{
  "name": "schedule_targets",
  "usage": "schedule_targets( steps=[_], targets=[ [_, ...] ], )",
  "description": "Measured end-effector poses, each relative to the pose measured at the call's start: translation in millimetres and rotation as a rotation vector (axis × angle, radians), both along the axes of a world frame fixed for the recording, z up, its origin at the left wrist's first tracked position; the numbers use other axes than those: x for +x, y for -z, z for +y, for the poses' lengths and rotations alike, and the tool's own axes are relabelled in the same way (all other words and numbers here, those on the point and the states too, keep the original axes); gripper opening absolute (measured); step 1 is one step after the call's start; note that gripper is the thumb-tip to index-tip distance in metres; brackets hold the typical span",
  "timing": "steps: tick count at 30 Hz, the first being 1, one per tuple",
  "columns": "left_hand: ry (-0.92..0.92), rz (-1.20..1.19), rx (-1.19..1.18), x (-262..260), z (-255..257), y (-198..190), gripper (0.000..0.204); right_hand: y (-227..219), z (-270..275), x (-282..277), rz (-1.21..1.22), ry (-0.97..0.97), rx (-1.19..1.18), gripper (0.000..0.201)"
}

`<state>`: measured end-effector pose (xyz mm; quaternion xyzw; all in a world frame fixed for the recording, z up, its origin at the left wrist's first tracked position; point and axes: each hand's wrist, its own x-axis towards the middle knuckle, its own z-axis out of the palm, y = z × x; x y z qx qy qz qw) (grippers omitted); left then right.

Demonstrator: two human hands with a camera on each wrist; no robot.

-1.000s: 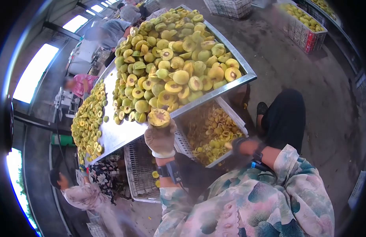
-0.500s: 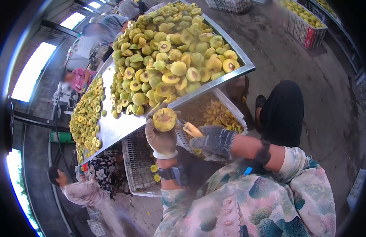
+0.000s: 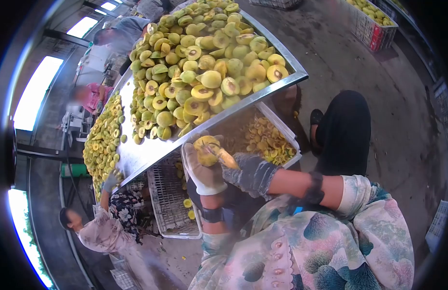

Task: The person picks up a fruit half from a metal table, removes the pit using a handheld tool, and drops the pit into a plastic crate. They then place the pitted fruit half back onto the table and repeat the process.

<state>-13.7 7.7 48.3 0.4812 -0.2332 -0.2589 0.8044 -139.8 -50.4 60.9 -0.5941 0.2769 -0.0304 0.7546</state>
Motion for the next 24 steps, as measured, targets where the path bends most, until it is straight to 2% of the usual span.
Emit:
schedule_targets(
  steps=[7,10,12,14,16,18,19,20,21,22,23,24],
  targets=[
    [-0.021,-0.087,0.068,-12.0,1.9,8.9,0.044,14.5,4.4,0.2,-0.002,-0.046,0.029,0.019],
    [-0.042,-0.19,0.064,-10.8,0.7,12.4,0.046,8.9,-1.1,-4.4,-0.018,-0.08,0.157,0.018],
    [-0.07,-0.254,0.082,-11.6,-0.9,12.1,0.048,-1.2,-7.8,-10.0,-0.051,-0.147,0.489,0.017],
    [-0.099,-0.319,0.102,-12.6,0.2,8.4,0.05,-2.3,-10.1,-9.9,-0.033,-0.157,0.482,0.017],
    [0.033,-0.256,0.096,-11.1,0.5,-1.2,0.053,-2.3,-12.5,-8.9,-0.017,-0.163,0.471,0.018],
    [0.141,0.039,0.043,-9.1,-1.2,-15.8,0.055,-0.4,-11.2,-7.1,-0.078,-0.143,0.445,0.016],
    [0.19,-0.021,0.052,-6.6,-3.4,-21.0,0.053,4.5,-8.8,-4.3,-0.079,-0.143,0.448,0.016],
    [0.187,-0.025,0.056,-1.1,-2.7,-19.8,0.053,11.2,-5.8,1.1,-0.071,-0.127,0.326,0.017],
    [0.221,0.012,0.1,4.7,-3.3,-18.1,0.051,13.5,-3.9,5.3,-0.066,-0.11,0.2,0.018],
    [0.258,0.051,0.143,7.5,-4.9,-17.6,0.05,13.3,-2.1,6.8,-0.069,-0.109,0.198,0.018],
    [0.187,-0.089,0.206,4.0,-5.2,-17.4,0.045,11.9,-0.7,7.6,-0.097,-0.086,0.158,0.019],
    [0.192,-0.088,0.204,0.6,-7.4,-12.4,0.045,8.7,-1.3,7.5,-0.124,-0.064,0.118,0.02]
  ],
)
